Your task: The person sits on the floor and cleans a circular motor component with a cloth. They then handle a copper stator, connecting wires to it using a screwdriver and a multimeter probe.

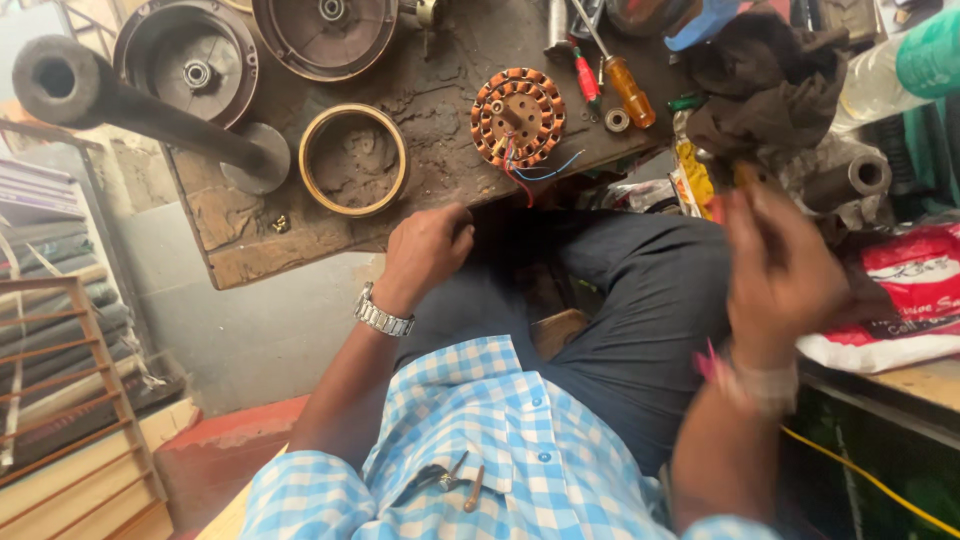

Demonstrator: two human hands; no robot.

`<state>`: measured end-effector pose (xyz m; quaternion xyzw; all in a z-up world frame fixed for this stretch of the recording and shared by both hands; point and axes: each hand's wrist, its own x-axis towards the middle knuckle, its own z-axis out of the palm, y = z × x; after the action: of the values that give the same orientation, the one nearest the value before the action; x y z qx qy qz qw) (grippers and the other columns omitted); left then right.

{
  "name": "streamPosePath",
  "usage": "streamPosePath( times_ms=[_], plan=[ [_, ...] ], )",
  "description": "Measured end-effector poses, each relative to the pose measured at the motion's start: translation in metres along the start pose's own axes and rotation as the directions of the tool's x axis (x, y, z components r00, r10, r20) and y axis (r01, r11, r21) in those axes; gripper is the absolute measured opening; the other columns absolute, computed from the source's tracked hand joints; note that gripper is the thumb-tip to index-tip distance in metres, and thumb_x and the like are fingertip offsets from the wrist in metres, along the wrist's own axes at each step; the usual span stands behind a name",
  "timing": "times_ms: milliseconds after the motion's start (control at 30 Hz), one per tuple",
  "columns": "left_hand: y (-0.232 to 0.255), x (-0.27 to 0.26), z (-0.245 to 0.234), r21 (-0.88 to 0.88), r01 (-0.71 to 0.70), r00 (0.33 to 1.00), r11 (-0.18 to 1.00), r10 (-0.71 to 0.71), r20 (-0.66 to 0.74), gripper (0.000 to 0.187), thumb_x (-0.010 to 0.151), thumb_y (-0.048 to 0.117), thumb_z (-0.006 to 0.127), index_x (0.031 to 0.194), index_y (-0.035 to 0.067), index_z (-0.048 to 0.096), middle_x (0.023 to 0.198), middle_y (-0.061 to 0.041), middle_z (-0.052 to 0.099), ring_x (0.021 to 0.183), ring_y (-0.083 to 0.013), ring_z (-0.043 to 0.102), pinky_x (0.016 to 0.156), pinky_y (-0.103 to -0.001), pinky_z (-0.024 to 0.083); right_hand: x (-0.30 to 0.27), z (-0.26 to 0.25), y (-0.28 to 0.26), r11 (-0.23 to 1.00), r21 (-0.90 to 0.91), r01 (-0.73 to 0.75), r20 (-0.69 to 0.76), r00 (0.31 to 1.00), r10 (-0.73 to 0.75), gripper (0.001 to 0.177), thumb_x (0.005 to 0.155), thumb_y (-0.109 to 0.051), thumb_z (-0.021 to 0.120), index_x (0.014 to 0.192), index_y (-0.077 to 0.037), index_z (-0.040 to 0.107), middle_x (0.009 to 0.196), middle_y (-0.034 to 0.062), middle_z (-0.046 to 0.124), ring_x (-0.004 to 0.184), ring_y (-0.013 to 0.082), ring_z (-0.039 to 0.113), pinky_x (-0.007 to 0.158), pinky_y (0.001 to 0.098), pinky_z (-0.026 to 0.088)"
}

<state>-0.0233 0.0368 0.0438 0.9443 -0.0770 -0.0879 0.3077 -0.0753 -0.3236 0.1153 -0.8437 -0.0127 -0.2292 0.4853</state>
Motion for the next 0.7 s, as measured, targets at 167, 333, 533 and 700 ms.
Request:
streamPosePath(
  times_ms=[167, 333, 533, 700],
  plan=[
    [-0.004, -0.008, 0.005, 0.023, -0.068, 0.997, 0.997, 0.067, 0.049, 0.018, 0.087, 0.026, 0.066, 0.094, 0.011, 0.072, 0.084, -0.015, 0.073, 0.082, -0.038, 0.069, 0.07, -0.052, 0.053, -0.143, -0.091, -0.004, 0.852, -0.229, -0.47, -0.067, 0.881, 0.468, 0.012, 0.11, -0.008, 0.07, 0.106, 0.003, 0.072, 0.084, 0.0118, 0.071, 0.071, 0.0099, 0.064, 0.066, 0.0247, 0.052],
    [0.013, -0.006, 0.011, 0.072, -0.115, 0.977, 0.991, 0.099, 0.191, 0.017, 0.089, 0.028, 0.066, 0.094, 0.012, 0.072, 0.081, -0.016, 0.071, 0.082, -0.0378, 0.069, 0.072, -0.053, 0.053, -0.24, -0.113, 0.063, 0.494, -0.325, -0.806, -0.023, 0.529, 0.848, 0.014, 0.108, -0.01, 0.069, 0.106, 0.003, 0.073, 0.082, 0.0122, 0.069, 0.069, 0.0111, 0.063, 0.065, 0.0258, 0.051],
    [0.025, -0.019, 0.021, -0.033, -0.263, 0.951, 0.964, 0.265, 0.159, 0.015, 0.086, 0.023, 0.067, 0.09, 0.009, 0.067, 0.084, -0.014, 0.071, 0.082, -0.038, 0.068, 0.068, -0.052, 0.053, -0.317, -0.098, 0.118, 0.232, -0.459, -0.858, 0.016, 0.253, 0.967, 0.017, 0.107, -0.012, 0.068, 0.106, 0.003, 0.074, 0.078, 0.0127, 0.068, 0.066, 0.0125, 0.061, 0.063, 0.0271, 0.049],
    [0.018, -0.032, 0.015, -0.064, -0.273, 0.954, 0.96, 0.279, 0.111, 0.014, 0.086, 0.022, 0.066, 0.09, 0.009, 0.067, 0.083, -0.013, 0.07, 0.081, -0.0374, 0.067, 0.068, -0.051, 0.054, -0.341, -0.076, 0.117, 0.128, -0.5, -0.856, 0.048, 0.12, 0.992, 0.019, 0.106, -0.014, 0.067, 0.106, 0.003, 0.074, 0.075, 0.0131, 0.066, 0.064, 0.0137, 0.06, 0.061, 0.0282, 0.048]
  ],
)
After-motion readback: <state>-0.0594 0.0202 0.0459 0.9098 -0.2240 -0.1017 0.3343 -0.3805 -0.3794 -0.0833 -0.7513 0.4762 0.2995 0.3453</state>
